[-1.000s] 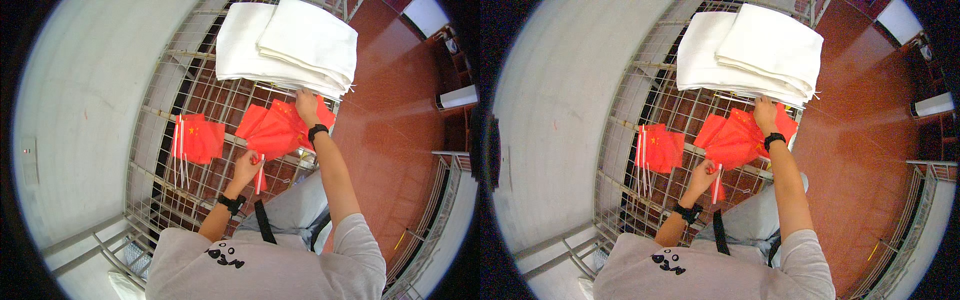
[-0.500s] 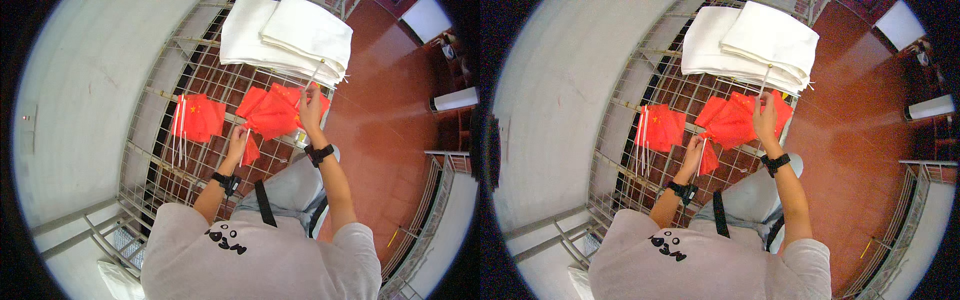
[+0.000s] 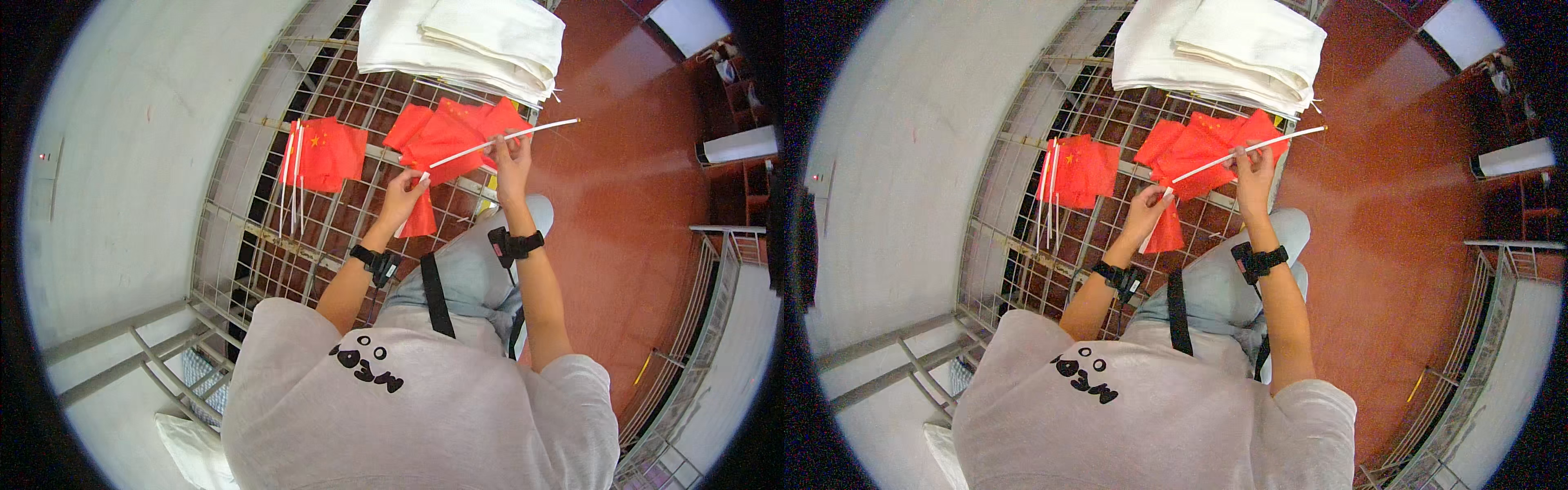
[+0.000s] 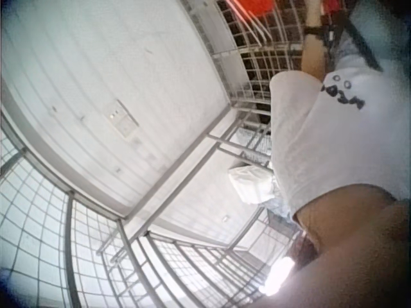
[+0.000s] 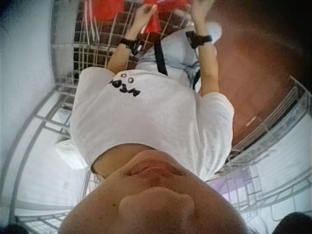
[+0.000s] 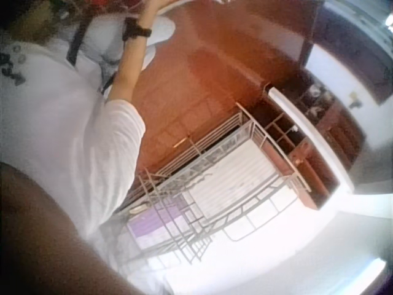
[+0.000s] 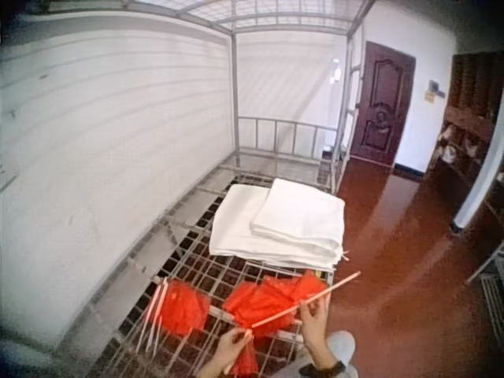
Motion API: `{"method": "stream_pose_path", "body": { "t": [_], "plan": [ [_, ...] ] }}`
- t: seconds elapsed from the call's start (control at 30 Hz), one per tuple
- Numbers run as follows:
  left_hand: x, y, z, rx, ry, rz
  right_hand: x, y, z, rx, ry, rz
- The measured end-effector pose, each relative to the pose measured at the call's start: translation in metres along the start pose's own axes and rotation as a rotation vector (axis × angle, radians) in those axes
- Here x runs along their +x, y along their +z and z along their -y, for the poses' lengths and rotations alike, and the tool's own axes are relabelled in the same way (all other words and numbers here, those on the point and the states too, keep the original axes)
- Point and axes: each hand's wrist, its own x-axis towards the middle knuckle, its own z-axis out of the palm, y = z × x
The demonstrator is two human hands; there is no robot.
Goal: The person wipes a metal bed frame with a blue cloth, then washes and wrings the cloth in a sink. Afterward, the person assembles small red flags with yellow stars by inserting white sticks into the flags and arranging them on a metal rack.
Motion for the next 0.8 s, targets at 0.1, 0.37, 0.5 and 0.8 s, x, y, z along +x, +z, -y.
{"method": "stream_pose_path", "body": {
  "t": [0.1, 0.37, 0.5, 0.8],
  "plan": [
    [-0.007, -0.002, -0.004, 0.276, 0.300, -0.126, -0.010, 0.004, 0.013, 0.019, 0.007, 0.008],
    [-0.019, -0.010, -0.023, -0.058, 0.099, -0.045, -0.022, 0.006, 0.026, 0.035, -0.063, 0.080],
    [-0.024, -0.007, -0.034, 0.008, 0.109, -0.072, -0.025, 0.009, 0.032, 0.011, -0.065, 0.055],
    [-0.026, 0.000, -0.042, 0.067, 0.165, -0.069, -0.025, 0.006, 0.032, 0.039, -0.086, 0.019]
  ]
}}
